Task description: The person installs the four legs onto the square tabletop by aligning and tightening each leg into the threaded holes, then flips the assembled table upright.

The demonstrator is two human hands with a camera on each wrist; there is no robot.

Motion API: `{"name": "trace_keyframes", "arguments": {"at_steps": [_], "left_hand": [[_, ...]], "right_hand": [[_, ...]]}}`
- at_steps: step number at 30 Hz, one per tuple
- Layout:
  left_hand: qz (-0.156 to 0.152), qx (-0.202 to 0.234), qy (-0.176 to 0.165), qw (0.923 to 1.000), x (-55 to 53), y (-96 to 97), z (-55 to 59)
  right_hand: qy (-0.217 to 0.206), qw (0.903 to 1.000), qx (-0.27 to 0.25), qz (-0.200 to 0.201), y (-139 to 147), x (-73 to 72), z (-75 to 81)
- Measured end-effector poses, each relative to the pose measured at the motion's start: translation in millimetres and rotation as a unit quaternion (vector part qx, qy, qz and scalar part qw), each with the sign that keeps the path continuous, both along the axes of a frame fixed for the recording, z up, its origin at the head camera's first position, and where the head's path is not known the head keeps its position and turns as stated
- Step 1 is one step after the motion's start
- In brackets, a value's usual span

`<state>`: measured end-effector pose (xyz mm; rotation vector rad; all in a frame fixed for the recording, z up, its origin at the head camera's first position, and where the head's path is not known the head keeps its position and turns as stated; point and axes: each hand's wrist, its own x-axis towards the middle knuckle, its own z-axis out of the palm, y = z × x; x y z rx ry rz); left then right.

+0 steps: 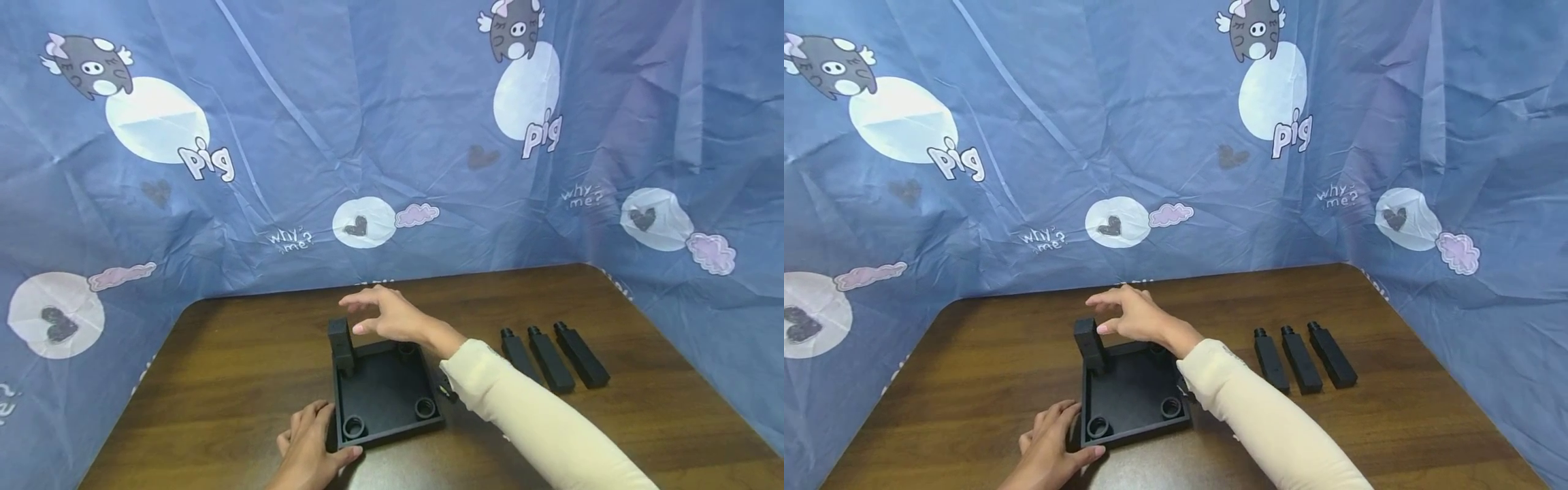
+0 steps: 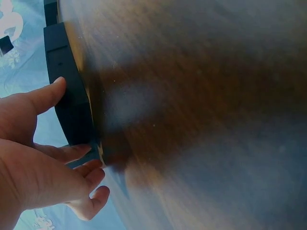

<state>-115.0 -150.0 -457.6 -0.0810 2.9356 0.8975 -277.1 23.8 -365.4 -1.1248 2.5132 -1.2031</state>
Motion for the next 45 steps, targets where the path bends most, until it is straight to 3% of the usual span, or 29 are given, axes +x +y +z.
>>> {"name": "trace_keyframes", "arguments": {"at_steps": [8,15,26,35,45], "left_hand": [[0.000,0.001,0.006,1.0000,0.1,0.3,0.5],[-0.004,0.006,-0.003,1.0000,-0.4,1.6,1.2],[-0.005,0.001,-0.007,1.0000,-0.4,0.6,-0.4],[0.001,0.002,-0.022,0.9998,-1.8,1.6,-0.3],[-0.002,0.001,-0.014,0.9999,-1.4,1.7,0.2]], "right_hand": [[0.057,0.9978,-0.020,-0.030,34.1,2.1,7.2],[0.088,0.9948,0.005,-0.051,69.3,8.1,3.0],[0.106,0.9915,0.027,-0.070,112.0,17.9,-3.9],[0.098,0.9907,0.029,-0.090,142.6,25.5,-9.7],[0.099,0.9882,0.030,-0.112,169.0,34.4,-15.1]]}}
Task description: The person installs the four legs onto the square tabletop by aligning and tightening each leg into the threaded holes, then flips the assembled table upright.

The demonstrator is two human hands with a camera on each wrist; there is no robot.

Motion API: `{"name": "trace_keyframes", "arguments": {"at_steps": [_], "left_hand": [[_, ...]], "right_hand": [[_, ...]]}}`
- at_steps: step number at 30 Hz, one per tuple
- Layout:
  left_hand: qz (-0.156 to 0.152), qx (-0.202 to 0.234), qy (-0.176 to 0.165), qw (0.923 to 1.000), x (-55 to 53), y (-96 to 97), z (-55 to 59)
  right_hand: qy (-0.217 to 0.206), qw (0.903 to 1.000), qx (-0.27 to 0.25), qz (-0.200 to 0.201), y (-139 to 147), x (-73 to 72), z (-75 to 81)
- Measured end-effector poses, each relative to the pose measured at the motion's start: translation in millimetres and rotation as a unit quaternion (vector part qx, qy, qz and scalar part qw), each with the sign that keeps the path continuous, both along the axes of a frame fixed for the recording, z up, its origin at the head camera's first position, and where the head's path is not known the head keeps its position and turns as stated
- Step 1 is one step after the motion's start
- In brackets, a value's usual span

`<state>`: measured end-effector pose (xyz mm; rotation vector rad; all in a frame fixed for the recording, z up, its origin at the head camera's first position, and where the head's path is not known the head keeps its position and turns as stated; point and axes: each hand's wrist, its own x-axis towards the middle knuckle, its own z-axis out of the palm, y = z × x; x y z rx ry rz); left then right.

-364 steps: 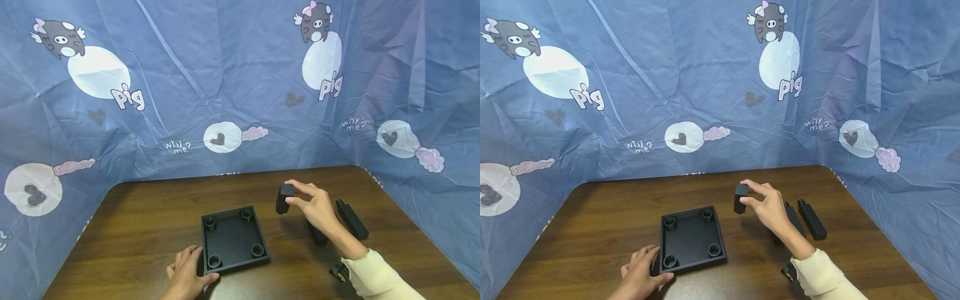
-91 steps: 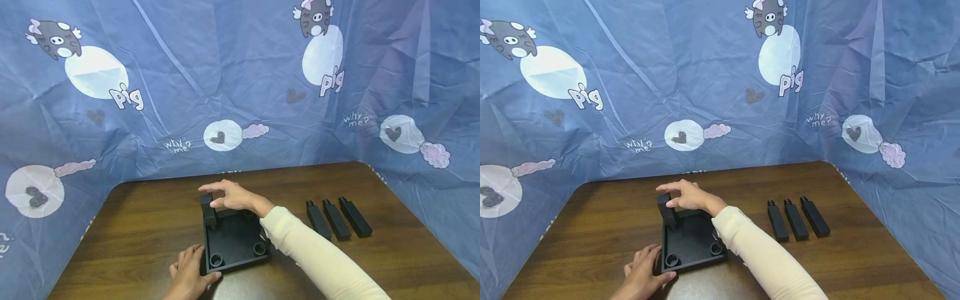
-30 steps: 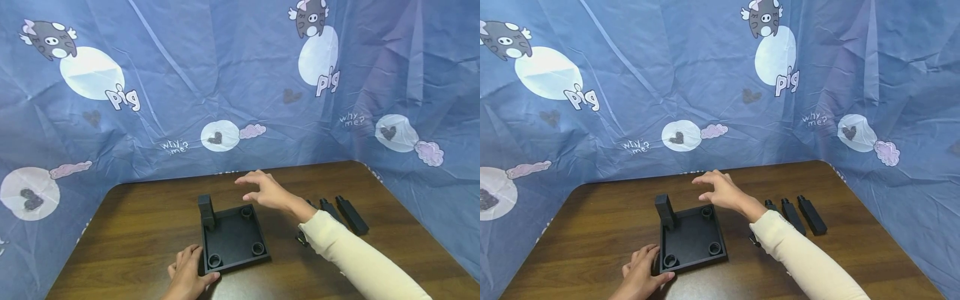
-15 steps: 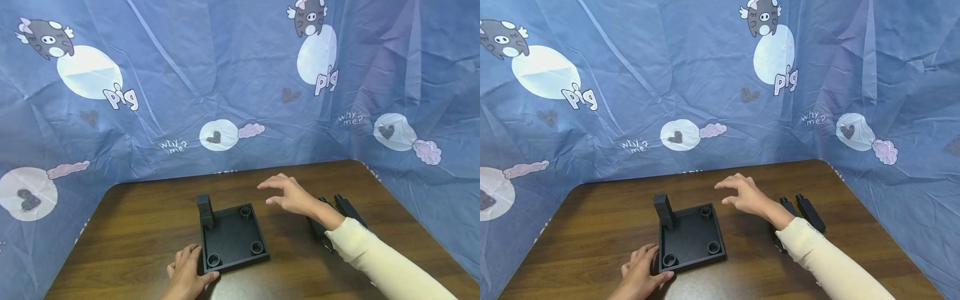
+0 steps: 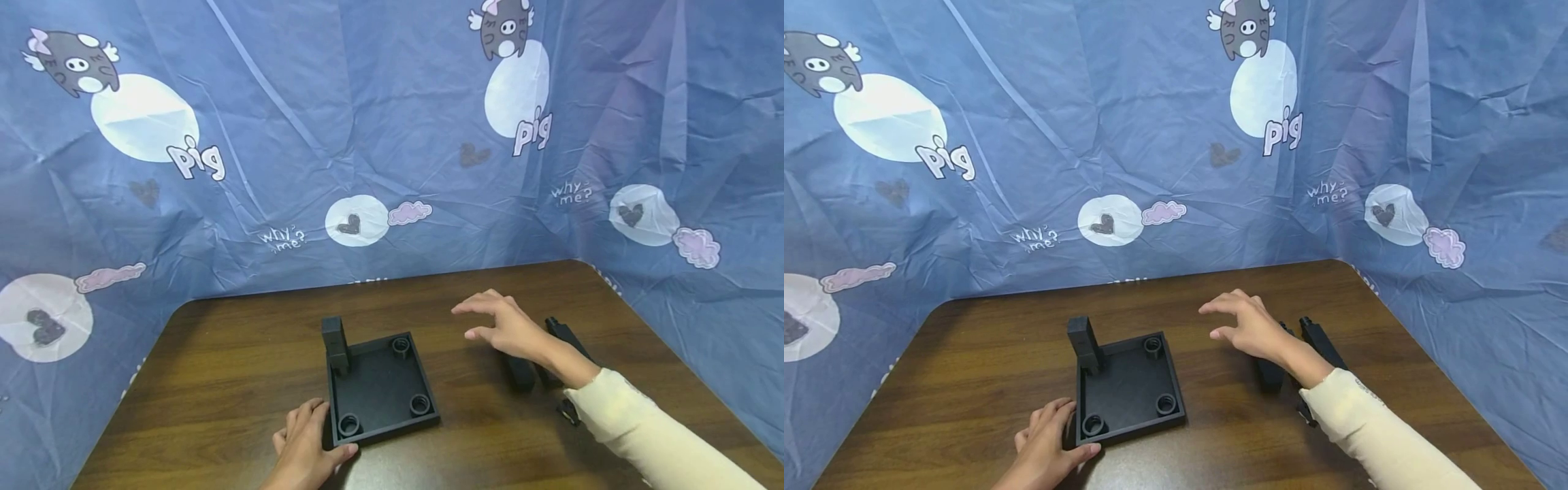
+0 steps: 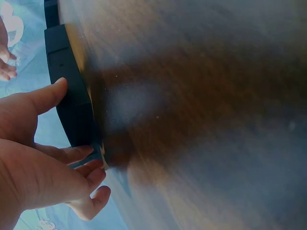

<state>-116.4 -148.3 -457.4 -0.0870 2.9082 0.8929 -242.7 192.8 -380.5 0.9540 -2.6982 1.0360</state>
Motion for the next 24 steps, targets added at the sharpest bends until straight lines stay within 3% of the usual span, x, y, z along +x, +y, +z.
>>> {"name": "trace_keyframes", "arguments": {"at_steps": [12,24], "left_hand": [[0.008,-0.002,-0.020,0.9998,-1.0,0.4,-1.1],[0.007,0.003,-0.011,0.9999,-0.8,0.1,-0.5]], "right_hand": [[-0.002,0.9997,0.023,-0.009,28.3,8.0,-9.5],[0.045,0.9945,0.091,-0.026,63.5,16.9,-31.5]]}}
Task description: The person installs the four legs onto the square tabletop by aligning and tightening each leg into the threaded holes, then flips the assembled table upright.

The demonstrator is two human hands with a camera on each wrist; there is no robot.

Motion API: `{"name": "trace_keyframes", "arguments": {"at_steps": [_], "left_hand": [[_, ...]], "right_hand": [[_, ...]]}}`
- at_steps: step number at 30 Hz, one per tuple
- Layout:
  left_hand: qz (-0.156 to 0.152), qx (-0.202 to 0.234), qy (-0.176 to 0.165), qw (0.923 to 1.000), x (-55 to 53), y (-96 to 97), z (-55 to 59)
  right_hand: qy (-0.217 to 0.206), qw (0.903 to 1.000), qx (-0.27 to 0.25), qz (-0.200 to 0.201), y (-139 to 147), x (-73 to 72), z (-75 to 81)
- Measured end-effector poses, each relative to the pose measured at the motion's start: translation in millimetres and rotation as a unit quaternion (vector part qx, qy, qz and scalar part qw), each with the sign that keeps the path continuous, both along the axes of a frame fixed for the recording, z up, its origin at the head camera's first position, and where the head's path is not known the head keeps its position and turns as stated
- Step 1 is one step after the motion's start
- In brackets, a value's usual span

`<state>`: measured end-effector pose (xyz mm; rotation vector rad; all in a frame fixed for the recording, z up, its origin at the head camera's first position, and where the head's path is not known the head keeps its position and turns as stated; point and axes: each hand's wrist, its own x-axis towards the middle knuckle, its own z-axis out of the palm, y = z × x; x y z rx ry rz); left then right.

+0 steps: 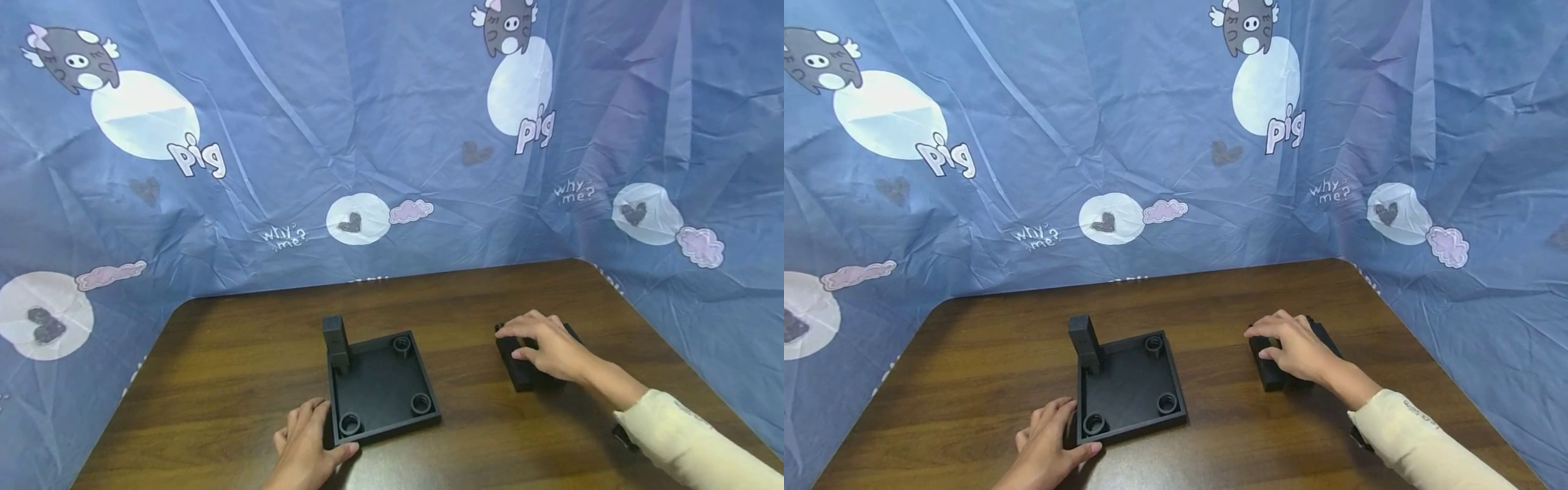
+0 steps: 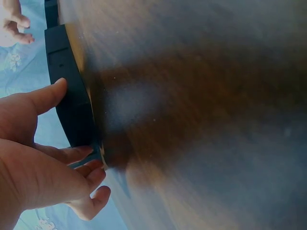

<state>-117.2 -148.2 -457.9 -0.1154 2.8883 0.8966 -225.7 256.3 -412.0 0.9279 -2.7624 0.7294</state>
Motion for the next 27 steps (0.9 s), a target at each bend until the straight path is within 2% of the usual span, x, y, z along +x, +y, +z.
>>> {"name": "trace_keyframes", "arguments": {"at_steps": [4,9,16,22,27], "left_hand": [[0.001,0.004,-0.011,0.9999,-1.2,0.1,0.3],[-0.007,0.002,0.000,1.0000,-0.2,-0.2,0.4],[-0.018,0.000,0.025,0.9995,1.6,-1.8,0.0],[-0.009,0.001,0.001,1.0000,-0.4,-1.1,-0.7],[-0.009,0.004,-0.004,0.9999,-0.8,-1.5,-0.1]], "right_hand": [[0.037,0.9988,0.028,0.014,9.9,3.7,-4.6],[0.083,0.9913,0.090,0.047,18.6,7.6,-11.1],[0.074,0.9834,0.151,0.068,18.6,14.6,-20.5],[0.073,0.9794,0.172,0.076,16.5,15.4,-27.2],[0.087,0.9770,0.176,0.083,16.1,14.6,-30.5]]}}
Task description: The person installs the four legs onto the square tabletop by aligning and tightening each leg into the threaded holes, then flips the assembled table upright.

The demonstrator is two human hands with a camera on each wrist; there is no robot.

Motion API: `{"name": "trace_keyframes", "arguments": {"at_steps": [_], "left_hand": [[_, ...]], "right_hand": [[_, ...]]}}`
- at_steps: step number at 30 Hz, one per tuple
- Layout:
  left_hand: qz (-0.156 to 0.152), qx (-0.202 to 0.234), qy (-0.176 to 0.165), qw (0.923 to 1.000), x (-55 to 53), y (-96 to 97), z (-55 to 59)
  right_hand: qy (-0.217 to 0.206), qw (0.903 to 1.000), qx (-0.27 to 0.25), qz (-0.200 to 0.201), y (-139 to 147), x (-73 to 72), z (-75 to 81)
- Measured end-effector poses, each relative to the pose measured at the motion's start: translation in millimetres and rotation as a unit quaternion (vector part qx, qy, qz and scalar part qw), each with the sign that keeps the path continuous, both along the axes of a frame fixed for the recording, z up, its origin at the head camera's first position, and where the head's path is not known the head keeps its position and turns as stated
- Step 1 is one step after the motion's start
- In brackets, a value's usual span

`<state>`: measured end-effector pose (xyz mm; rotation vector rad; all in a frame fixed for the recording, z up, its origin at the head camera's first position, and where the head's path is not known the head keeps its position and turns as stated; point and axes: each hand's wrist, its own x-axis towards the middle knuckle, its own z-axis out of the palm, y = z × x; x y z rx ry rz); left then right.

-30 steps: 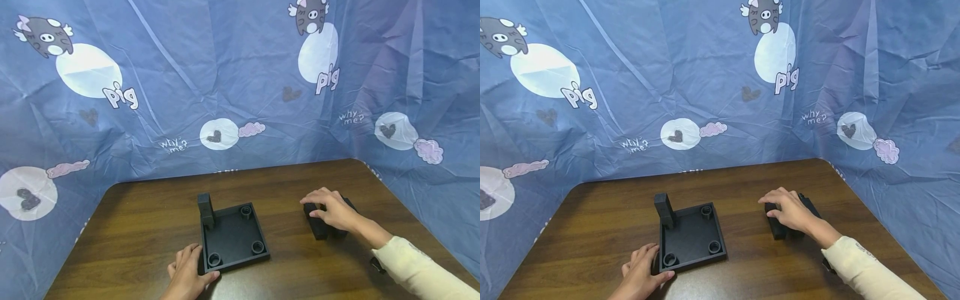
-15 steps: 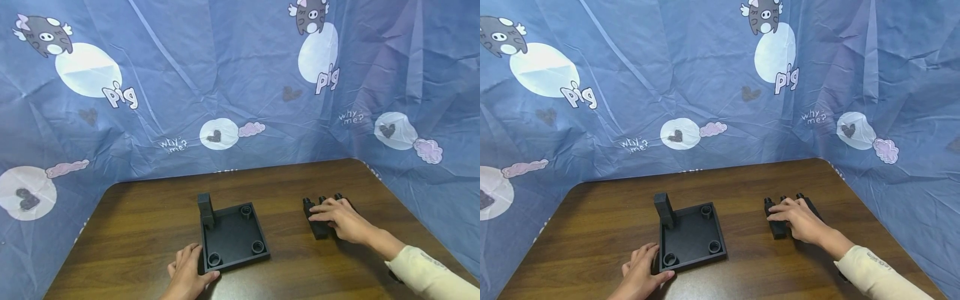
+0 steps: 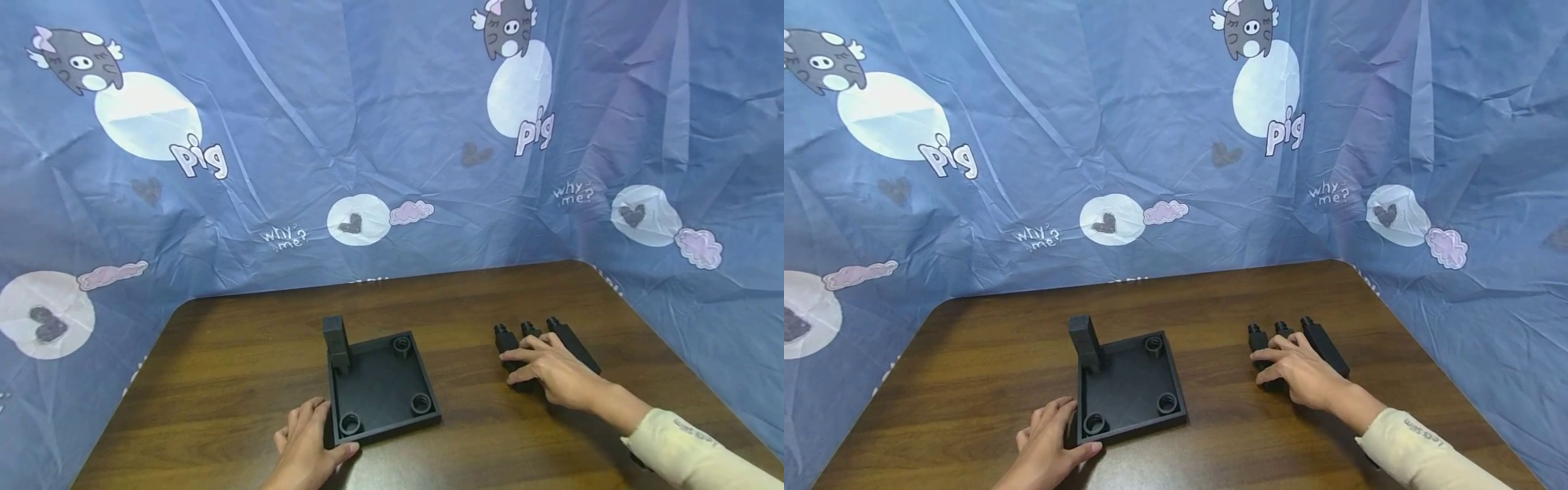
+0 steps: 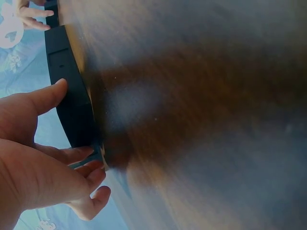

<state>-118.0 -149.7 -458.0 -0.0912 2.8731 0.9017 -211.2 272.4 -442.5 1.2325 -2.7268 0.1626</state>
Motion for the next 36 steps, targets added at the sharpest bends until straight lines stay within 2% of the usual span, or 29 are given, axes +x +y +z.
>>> {"name": "trace_keyframes", "arguments": {"at_steps": [9,19,27,30,32,36], "left_hand": [[0.012,-0.005,-0.015,0.9998,-0.6,1.2,1.4],[0.012,-0.001,-0.020,0.9997,-2.0,1.5,0.5],[0.012,0.001,-0.010,0.9999,-0.9,1.5,0.7],[0.012,0.003,-0.008,0.9999,-0.1,1.1,1.4],[0.011,0.004,-0.007,0.9999,0.0,0.9,1.3],[0.010,0.005,-0.004,0.9999,0.2,0.5,0.5]], "right_hand": [[-0.003,0.9999,-0.011,0.003,1.1,-1.2,-3.1],[-0.009,0.9997,-0.023,0.007,1.8,-3.3,-3.4],[0.056,0.9961,-0.049,0.047,2.4,-6.9,-2.5],[0.080,0.9918,-0.086,0.050,0.8,-7.8,0.6],[0.084,0.9868,-0.129,0.051,-2.4,-8.5,4.1],[0.044,0.9686,-0.240,0.048,-13.4,-8.9,16.6]]}}
